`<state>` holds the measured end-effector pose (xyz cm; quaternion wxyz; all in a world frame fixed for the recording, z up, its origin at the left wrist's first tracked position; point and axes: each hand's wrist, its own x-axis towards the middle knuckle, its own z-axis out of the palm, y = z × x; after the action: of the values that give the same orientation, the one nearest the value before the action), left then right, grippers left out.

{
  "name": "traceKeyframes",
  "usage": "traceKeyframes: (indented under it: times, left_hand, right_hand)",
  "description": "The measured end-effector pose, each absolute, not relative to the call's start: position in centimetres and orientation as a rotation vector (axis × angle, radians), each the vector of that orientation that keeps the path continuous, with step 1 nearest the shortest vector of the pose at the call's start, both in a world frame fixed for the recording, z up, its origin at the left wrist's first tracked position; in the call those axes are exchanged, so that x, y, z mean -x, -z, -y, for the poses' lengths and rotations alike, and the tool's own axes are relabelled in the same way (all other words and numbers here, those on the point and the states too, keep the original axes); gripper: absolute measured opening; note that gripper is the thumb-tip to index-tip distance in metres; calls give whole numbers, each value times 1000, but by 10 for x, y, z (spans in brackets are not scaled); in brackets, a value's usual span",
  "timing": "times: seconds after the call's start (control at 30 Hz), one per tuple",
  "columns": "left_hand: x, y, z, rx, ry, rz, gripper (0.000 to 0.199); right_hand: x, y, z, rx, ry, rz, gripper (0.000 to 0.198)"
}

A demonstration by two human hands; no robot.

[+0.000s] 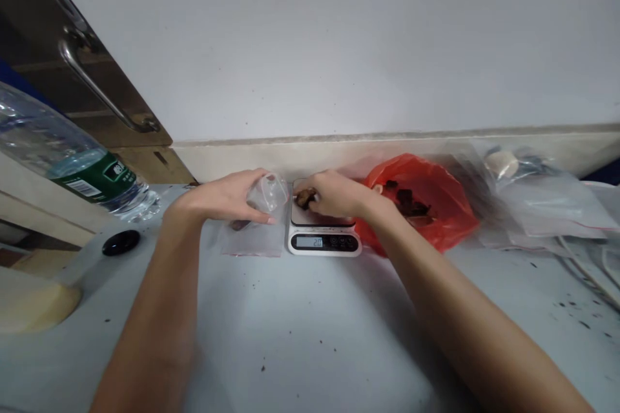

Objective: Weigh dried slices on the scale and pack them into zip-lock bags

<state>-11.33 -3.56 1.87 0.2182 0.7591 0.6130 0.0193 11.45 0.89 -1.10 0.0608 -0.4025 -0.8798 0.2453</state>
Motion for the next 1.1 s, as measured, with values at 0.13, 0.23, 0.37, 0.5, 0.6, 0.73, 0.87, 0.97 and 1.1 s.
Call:
traceKeyframes:
  times: [0.13, 0.23, 0.37, 0.5, 0.6, 0.73, 0.87, 0.97, 1.1]
  left_hand:
    - [108, -15, 33, -2109, 29, -1707, 83]
    - [99, -18, 34, -2138, -36, -1633, 86]
    - [90, -24, 37, -2155, -232, -1498, 93]
    - [88, -27, 38, -2160, -370, -1352, 90]
    - [88, -29, 40, -2142, -420, -1207, 88]
    - [86, -33, 44, -2100, -551, -1160, 62]
    - [82, -33, 46, -1994, -822, -1316, 44]
    - [79, -33, 46, -1946, -972, -1381, 38]
    - [76, -37, 49, -2016, -870, -1299, 40]
  right_hand:
    - [-121, 8, -11, 1278, -673, 2602, 40]
    - [-130, -1, -9, 1058, -763, 2422, 39]
    - [-139, -13, 0, 768, -851, 2167, 39]
    - [-153, -24, 3, 657, -682, 2218, 42]
    - [-163, -27, 2, 577, -627, 2319, 20]
    - [-166, -30, 5, 494, -830, 2194, 11]
    - [-166, -33, 9, 641, -903, 2041, 25]
    - [-170, -35, 8, 772, -896, 2000, 28]
    - [-175, -36, 5, 883, -811, 2035, 31]
